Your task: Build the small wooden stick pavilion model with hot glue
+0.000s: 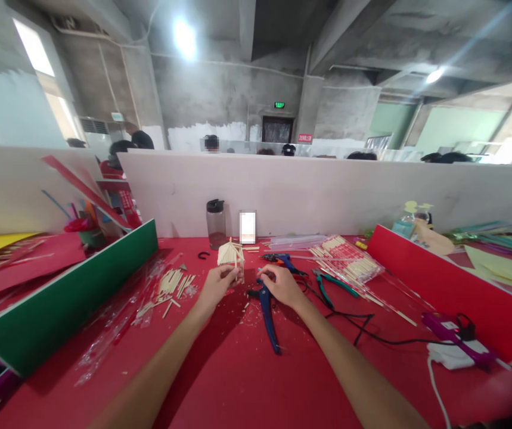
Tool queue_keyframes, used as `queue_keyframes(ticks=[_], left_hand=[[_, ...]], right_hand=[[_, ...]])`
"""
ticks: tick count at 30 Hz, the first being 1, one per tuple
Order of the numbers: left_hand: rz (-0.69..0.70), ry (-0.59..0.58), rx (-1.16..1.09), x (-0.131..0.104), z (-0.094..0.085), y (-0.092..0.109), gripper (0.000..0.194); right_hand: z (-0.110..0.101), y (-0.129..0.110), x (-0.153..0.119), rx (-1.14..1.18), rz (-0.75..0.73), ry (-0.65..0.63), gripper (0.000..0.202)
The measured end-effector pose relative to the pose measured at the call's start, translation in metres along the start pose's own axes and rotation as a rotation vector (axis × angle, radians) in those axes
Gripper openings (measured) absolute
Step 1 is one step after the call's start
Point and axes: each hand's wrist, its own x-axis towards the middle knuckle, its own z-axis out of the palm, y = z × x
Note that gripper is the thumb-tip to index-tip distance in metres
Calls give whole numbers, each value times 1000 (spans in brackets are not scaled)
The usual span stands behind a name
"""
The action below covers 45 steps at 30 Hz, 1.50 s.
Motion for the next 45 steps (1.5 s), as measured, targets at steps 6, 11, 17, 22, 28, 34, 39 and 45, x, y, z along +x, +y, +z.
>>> queue_keyframes(ticks=[6,11,17,22,28,34,39,45], left_hand=[[20,-48,58,-2,-1,-1,51],[63,-134,135,-8,1,4,43],[96,-173,140,-13,4,12,37],[144,-197,200,-14,5,16,36],[168,-209,201,-17,10,20,37],[151,-224,189,-22,15,22,33],[135,-226,162,-23,16,25,36],[154,-211,171,-23,16,26,34]], right_hand=[[-22,-9,-5,-350,128,-78,24],[-8,-22,-27,-544,197,-250,76],[13,-28,-32,-607,279,-254,65],[-16,-24,-15,-376,336,-279,42],[-35,-27,-11,136,144,-164,36],[-19,-42,-13,320,136,-90,32],[-17,-42,-11,395,128,-69,34],[-18,-39,-12,421,154,-76,35]])
